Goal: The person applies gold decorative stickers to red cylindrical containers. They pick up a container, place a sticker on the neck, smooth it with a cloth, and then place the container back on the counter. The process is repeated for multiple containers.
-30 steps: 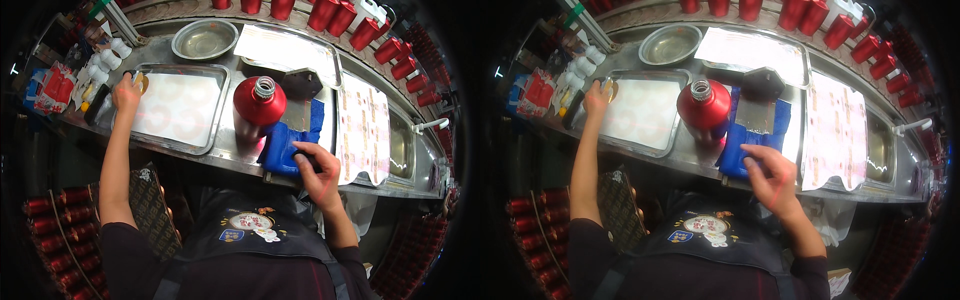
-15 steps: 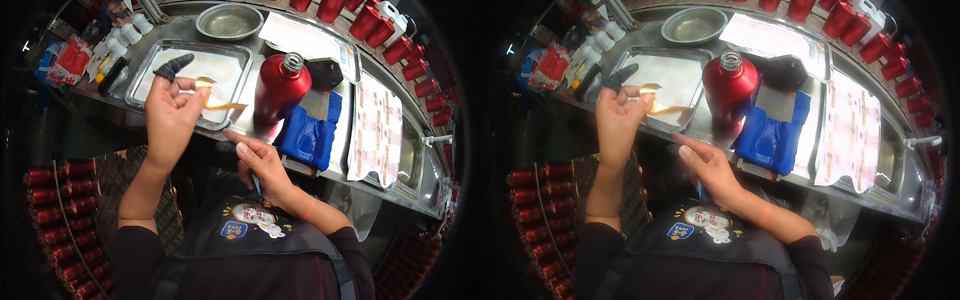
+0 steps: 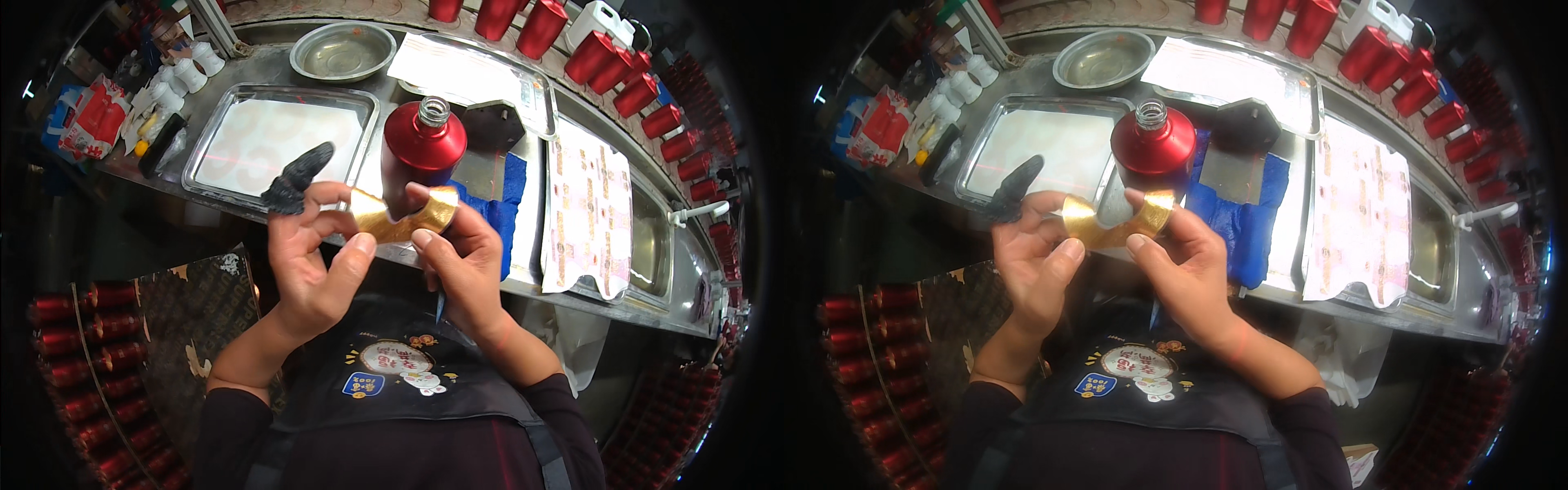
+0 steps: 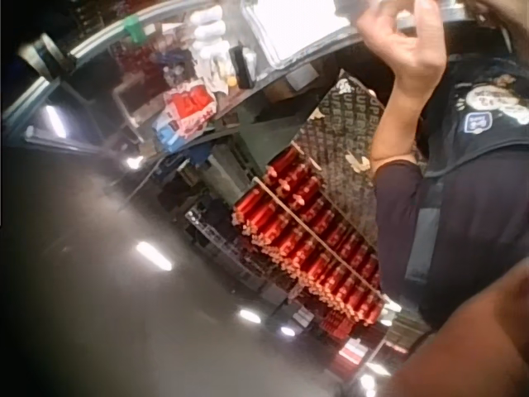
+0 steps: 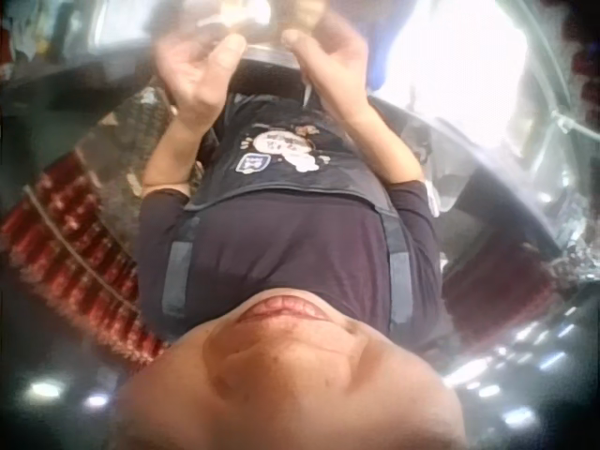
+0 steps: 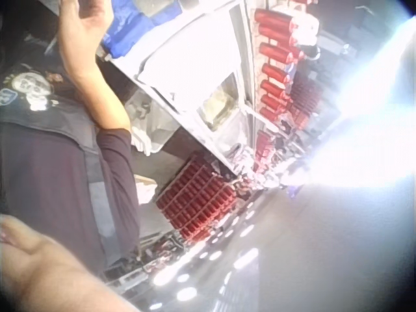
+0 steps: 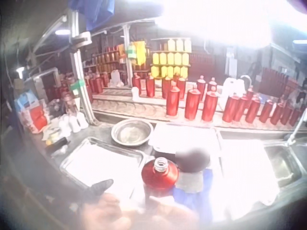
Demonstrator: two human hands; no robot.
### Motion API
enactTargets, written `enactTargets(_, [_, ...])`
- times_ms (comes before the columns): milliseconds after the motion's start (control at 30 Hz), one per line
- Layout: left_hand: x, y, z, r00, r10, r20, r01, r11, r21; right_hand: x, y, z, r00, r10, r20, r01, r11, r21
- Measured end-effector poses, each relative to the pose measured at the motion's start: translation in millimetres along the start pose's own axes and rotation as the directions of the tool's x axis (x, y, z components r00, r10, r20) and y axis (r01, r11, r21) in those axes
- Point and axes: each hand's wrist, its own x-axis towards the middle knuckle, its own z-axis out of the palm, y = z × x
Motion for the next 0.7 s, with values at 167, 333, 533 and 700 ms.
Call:
enactTargets(167, [30.6,-10.4,30.0,0.982,0.141,-0.123,-0.153,0.984,-0.095,20.2,-22.5,-21.6,0.941,-0.331,0.068,0.338,0.91,-0.24])
enactTargets(333, [46.7,-25.9,44.5,0.914,0.349,-0.206,-0.339,0.937,0.084,56.1,-44.6,-48.4,0.906,-0.341,0.249,0.421,0.769,-0.48])
enactTargets(533, [39.8,-45.5,43.0,0.971,0.101,-0.218,-0.105,0.994,-0.007,91.8,-45.3,-59.5,0.887,-0.362,0.286,0.461,0.666,-0.586])
enactTargets(700, [43.8,-51.2,28.3,0.966,0.127,-0.226,-0.12,0.992,0.043,104.7,-49.0,-64.6,0.878,-0.366,0.309,0.468,0.521,-0.714])
